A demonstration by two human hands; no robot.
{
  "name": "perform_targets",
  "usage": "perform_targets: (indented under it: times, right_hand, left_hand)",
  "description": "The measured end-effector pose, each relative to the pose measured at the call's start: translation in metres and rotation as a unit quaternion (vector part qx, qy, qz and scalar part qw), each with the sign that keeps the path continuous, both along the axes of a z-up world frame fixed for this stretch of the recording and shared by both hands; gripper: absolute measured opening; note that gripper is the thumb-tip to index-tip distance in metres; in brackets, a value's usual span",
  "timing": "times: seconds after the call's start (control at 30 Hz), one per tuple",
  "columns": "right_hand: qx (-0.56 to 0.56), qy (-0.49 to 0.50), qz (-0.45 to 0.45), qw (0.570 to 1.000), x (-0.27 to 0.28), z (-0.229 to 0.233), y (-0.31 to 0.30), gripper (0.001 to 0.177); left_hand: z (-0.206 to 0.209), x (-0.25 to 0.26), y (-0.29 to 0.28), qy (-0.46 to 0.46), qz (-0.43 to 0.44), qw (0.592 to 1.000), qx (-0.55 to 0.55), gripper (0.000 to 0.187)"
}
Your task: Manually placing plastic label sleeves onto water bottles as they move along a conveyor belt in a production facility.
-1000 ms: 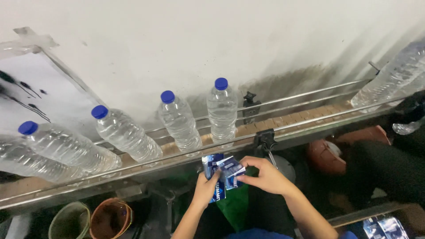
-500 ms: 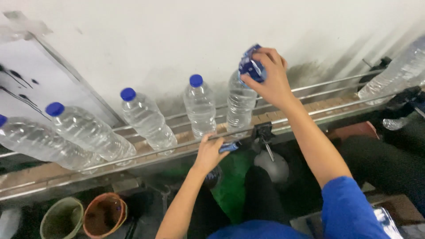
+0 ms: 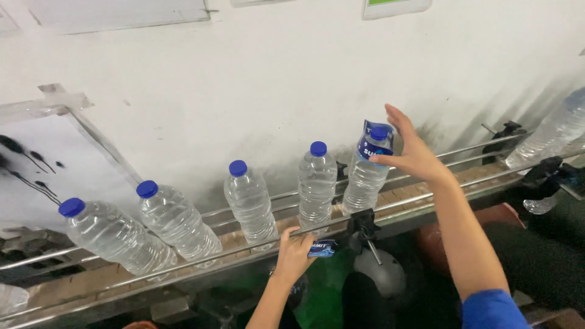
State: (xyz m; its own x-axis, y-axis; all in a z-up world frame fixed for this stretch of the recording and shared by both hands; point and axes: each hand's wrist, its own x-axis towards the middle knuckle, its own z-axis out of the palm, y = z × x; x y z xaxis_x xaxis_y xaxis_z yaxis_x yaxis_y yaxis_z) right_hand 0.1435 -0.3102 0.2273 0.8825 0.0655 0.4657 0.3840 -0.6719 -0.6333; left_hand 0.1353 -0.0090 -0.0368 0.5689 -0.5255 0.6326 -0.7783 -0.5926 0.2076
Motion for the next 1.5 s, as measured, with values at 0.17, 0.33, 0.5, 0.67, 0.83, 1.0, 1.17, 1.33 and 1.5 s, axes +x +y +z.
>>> perform_targets:
  times: [0.17, 0.33, 0.5, 0.67, 0.83, 1.0, 1.17, 1.33, 1.5]
  right_hand:
    - [0.250, -0.010, -0.063, 0.966, 0.000, -0.033, 0.010, 0.073]
    - [0.179, -0.077, -0.073, 0.978, 0.007, -0.047, -0.014, 0.099]
    - [0.198, -0.028, -0.082, 0.976, 0.013, -0.141, -0.065, 0.103]
    - [0.198, -0.021, -0.146, 0.969, -0.002, -0.122, -0.076, 0.099]
    - [0.204, 0.024, -0.160, 0.966, -0.012, -0.112, -0.099, 0.089]
    - [0.110, -0.121, -0.178, 0.970, -0.058, -0.085, -0.070, 0.098]
    - [0.081, -0.010, -0.092, 0.992, -0.118, -0.092, 0.044, 0.058]
    - [-0.039, 0.105, 0.160, 0.981, -0.121, -0.085, 0.064, 0.033]
    - [0.194, 0.130, 0.265, 0.936, -0.122, -0.099, 0.041, 0.014]
  left_hand:
    - [0.012, -0.003, 0.006, -0.076, -0.058, 0.995, -0.013, 0.039]
    - [0.010, -0.010, 0.003, -0.031, -0.018, 0.999, -0.003, 0.044]
    - [0.011, -0.016, 0.004, 0.023, -0.009, 1.000, 0.017, 0.040]
    - [0.025, -0.020, 0.005, 0.079, -0.012, 0.997, 0.009, 0.039]
    - [0.062, -0.054, -0.001, 0.385, -0.015, 0.870, -0.309, 0.012]
    - [0.115, -0.093, -0.008, 0.506, -0.016, 0.769, -0.389, 0.010]
    - [0.104, -0.099, -0.029, 0.581, -0.016, 0.689, -0.433, 0.026]
    - [0.079, -0.087, -0.023, 0.670, 0.006, 0.609, -0.425, 0.033]
    - [0.078, -0.091, -0.018, 0.630, -0.040, 0.666, -0.397, 0.032]
